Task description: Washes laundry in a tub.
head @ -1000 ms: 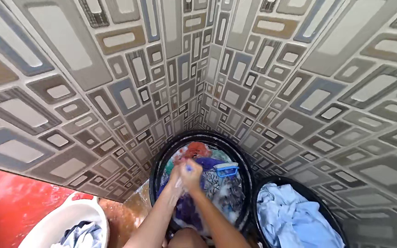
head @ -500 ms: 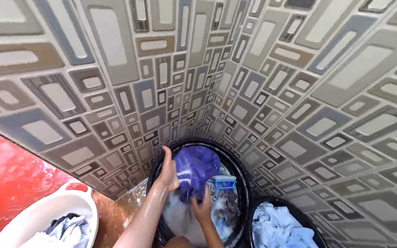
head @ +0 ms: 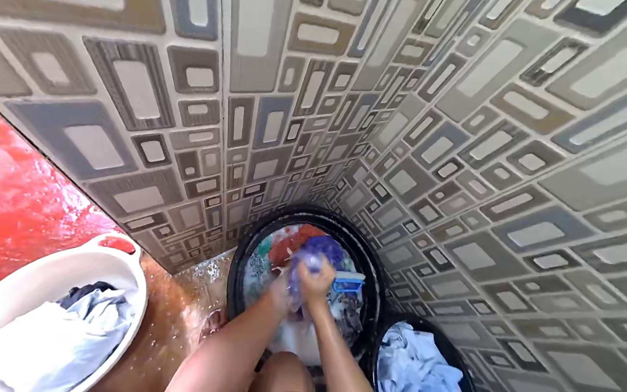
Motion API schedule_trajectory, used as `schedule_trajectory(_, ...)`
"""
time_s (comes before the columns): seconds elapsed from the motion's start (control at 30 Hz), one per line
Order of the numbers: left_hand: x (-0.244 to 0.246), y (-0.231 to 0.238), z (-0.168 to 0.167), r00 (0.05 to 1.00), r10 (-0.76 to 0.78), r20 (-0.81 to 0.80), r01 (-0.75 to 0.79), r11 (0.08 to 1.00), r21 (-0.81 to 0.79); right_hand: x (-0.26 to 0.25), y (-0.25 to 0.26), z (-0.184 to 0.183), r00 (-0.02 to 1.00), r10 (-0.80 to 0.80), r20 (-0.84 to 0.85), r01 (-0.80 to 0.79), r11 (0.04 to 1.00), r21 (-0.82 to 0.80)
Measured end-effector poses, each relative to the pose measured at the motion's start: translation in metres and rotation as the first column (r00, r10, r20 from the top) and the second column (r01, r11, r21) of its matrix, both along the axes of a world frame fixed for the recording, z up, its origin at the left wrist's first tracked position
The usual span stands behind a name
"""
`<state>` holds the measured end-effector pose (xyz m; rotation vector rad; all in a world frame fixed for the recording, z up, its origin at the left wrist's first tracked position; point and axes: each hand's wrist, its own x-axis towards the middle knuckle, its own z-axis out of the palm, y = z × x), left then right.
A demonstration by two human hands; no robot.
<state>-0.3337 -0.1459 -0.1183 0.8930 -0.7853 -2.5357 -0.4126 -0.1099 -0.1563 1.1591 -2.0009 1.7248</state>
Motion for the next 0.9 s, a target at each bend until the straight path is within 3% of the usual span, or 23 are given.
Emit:
schedule_trajectory(0.07,-0.025,-0.005,0.030,0.951,-0.172,0.258,0.213,0.967,-0.140,-0.041,0.009,-0.007,0.985,-0.152,0.084,0.143,0.984,0.109)
schedule_trajectory(0.13,-0.030,-0.002,0.047,0.923,-0.247,0.293,0.316,0.925,-0.214,-0.059,0.018,-0.014,0.969,-0.179,0.172,0.160,0.980,0.121)
schedule_trajectory(0.2,-0.043,0.001,0.043,0.948,-0.081,0.308,0.166,0.951,-0.262,-0.038,0.019,-0.009,0.946,-0.130,0.298,0.127,0.991,0.027)
schedule_trajectory(0.27,-0.040,-0.011,0.032,0.912,0.045,0.408,0.109,0.932,-0.346,-0.008,0.022,-0.008,0.917,-0.084,0.390,0.114,0.992,-0.055)
schedule_trajectory(0.3,-0.039,-0.019,0.025,0.879,0.091,0.467,0.122,0.906,-0.405,0.004,0.022,-0.006,0.927,-0.083,0.365,0.112,0.992,-0.058)
schedule_trajectory(0.37,-0.031,-0.026,0.016,0.864,0.040,0.501,0.196,0.892,-0.409,0.025,0.020,0.004,0.973,-0.060,0.224,0.076,0.995,-0.065)
schedule_trajectory(0.43,-0.020,-0.023,0.018,0.934,-0.033,0.355,0.145,0.945,-0.292,0.032,0.013,0.004,0.994,-0.082,0.072,0.084,0.996,-0.026)
schedule_trajectory(0.47,-0.018,-0.021,0.022,0.938,-0.111,0.330,0.206,0.940,-0.271,0.025,0.016,0.002,0.992,-0.119,0.036,0.117,0.992,0.057)
schedule_trajectory(0.57,-0.019,-0.022,0.037,0.880,-0.372,0.297,0.458,0.829,-0.321,-0.038,0.031,-0.009,0.974,-0.227,0.003,0.216,0.933,0.288)
schedule_trajectory(0.63,-0.011,-0.028,0.055,0.890,-0.426,0.161,0.455,0.828,-0.327,-0.070,0.042,-0.017,0.950,-0.312,-0.031,0.290,0.835,0.468)
schedule_trajectory(0.73,0.014,-0.037,0.069,0.896,-0.406,-0.178,0.368,0.905,-0.212,-0.076,0.063,0.003,0.911,-0.405,0.076,0.272,0.730,0.626)
schedule_trajectory(0.8,0.035,-0.055,0.078,0.805,-0.368,-0.465,0.297,0.929,-0.220,-0.075,0.074,0.055,0.903,-0.379,0.202,0.152,0.722,0.675)
schedule_trajectory(0.83,0.041,-0.064,0.080,0.750,-0.245,-0.614,0.176,0.969,-0.172,-0.082,0.080,0.078,0.901,-0.325,0.286,0.067,0.758,0.649)
schedule_trajectory(0.9,0.032,-0.084,0.069,0.520,0.099,-0.849,-0.085,0.994,0.064,-0.095,0.087,0.120,0.849,-0.128,0.513,-0.150,0.872,0.466)
